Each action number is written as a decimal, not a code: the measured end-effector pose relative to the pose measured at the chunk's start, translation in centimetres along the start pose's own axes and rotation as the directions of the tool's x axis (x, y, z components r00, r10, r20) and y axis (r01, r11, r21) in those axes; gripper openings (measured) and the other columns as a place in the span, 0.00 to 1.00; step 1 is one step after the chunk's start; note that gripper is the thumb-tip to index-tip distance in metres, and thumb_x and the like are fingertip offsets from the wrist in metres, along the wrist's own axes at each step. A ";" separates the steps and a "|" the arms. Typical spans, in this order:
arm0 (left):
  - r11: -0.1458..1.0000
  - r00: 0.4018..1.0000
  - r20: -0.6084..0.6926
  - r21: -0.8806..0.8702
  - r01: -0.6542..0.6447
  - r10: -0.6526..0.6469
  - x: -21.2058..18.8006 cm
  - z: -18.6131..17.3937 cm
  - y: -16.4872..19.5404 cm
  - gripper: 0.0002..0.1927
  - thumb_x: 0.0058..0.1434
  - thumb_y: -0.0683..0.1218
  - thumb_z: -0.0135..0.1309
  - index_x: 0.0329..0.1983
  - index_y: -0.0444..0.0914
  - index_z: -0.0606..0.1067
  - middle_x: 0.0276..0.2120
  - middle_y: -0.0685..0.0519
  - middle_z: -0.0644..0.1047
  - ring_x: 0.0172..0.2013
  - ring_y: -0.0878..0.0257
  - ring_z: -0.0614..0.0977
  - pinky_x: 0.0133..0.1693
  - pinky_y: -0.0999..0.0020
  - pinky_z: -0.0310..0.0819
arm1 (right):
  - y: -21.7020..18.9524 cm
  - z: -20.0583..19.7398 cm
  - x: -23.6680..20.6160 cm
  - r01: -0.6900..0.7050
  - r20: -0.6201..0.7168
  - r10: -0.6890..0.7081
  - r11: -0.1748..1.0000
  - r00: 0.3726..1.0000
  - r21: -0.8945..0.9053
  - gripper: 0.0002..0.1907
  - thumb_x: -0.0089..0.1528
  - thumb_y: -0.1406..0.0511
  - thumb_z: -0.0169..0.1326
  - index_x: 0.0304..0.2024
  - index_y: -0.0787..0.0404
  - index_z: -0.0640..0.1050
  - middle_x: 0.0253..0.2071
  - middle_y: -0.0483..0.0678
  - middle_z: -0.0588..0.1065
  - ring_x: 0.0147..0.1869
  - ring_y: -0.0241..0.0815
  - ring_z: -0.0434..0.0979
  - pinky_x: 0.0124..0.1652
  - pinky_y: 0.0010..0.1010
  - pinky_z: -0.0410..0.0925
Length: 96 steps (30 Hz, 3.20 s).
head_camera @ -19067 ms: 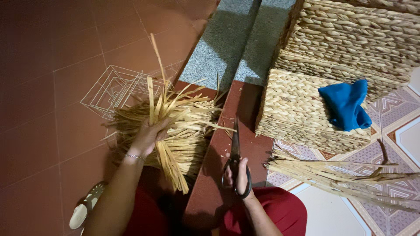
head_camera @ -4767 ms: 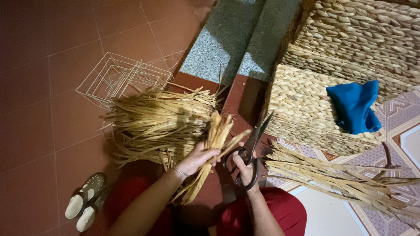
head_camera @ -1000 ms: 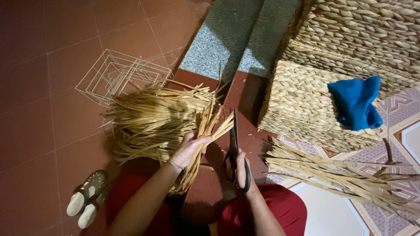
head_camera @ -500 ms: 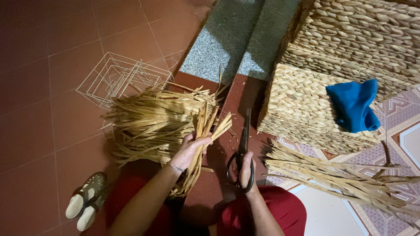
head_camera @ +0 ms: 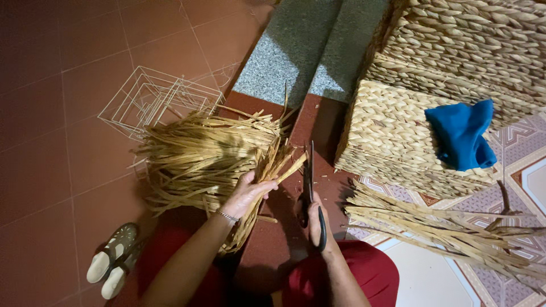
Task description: The person sits on the floor and uses shears to cut bundles of dried plant strips into shorter lengths. They repeatedly gather strips, trim them, and place the cut pieces into a pile on the floor.
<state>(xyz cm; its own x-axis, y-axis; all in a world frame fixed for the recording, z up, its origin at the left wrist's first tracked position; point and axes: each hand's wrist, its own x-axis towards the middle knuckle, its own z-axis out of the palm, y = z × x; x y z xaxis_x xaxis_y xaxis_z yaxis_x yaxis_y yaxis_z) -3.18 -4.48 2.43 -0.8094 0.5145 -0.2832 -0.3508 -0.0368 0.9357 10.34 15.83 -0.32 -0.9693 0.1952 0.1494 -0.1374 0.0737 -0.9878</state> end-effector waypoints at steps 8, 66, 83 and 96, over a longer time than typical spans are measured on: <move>0.996 0.997 0.012 0.043 0.073 -0.074 -0.1 -0.2 0.4 0.19 0.54 0.46 0.66 0.47 0.39 0.77 0.44 0.50 0.84 0.37 0.65 0.83 0.33 0.68 0.77 | 0.0 -0.8 0.1 -0.104 -0.057 0.092 0.962 0.994 -0.252 0.36 0.68 0.42 0.33 0.66 0.59 0.68 0.24 0.42 0.68 0.27 0.33 0.68 0.29 0.28 0.64; 0.956 0.979 -0.010 0.213 0.201 -0.204 -0.4 2.6 -0.5 0.42 0.66 0.56 0.62 0.70 0.38 0.51 0.53 0.54 0.75 0.51 0.68 0.77 0.45 0.70 0.75 | 1.4 -0.2 -0.8 0.153 -0.151 -0.146 0.988 0.978 0.035 0.36 0.73 0.43 0.32 0.59 0.65 0.74 0.32 0.41 0.68 0.32 0.29 0.63 0.31 0.22 0.59; 0.992 0.992 0.015 0.017 0.125 -0.125 0.6 1.3 -2.0 0.19 0.64 0.55 0.59 0.49 0.38 0.77 0.38 0.54 0.79 0.35 0.65 0.78 0.32 0.69 0.78 | -1.6 2.0 -0.7 -0.242 0.005 0.250 0.933 0.968 0.267 0.35 0.68 0.42 0.30 0.54 0.63 0.72 0.21 0.42 0.69 0.21 0.33 0.64 0.21 0.26 0.59; 0.986 0.989 0.046 0.091 0.138 -0.143 0.4 1.7 -1.8 0.21 0.61 0.55 0.61 0.52 0.39 0.77 0.43 0.54 0.82 0.42 0.67 0.82 0.35 0.67 0.81 | -1.0 0.6 -1.0 -0.017 0.017 0.021 0.979 1.000 -0.203 0.39 0.67 0.41 0.31 0.67 0.62 0.66 0.25 0.41 0.71 0.23 0.34 0.70 0.25 0.30 0.63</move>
<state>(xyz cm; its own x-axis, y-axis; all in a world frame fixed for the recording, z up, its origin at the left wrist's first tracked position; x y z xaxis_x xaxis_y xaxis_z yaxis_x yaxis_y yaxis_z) -2.02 -2.73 1.02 -0.7283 0.5533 -0.4041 -0.4153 0.1127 0.9027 11.33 14.99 0.52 -0.9753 0.1802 0.1278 -0.0764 0.2675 -0.9605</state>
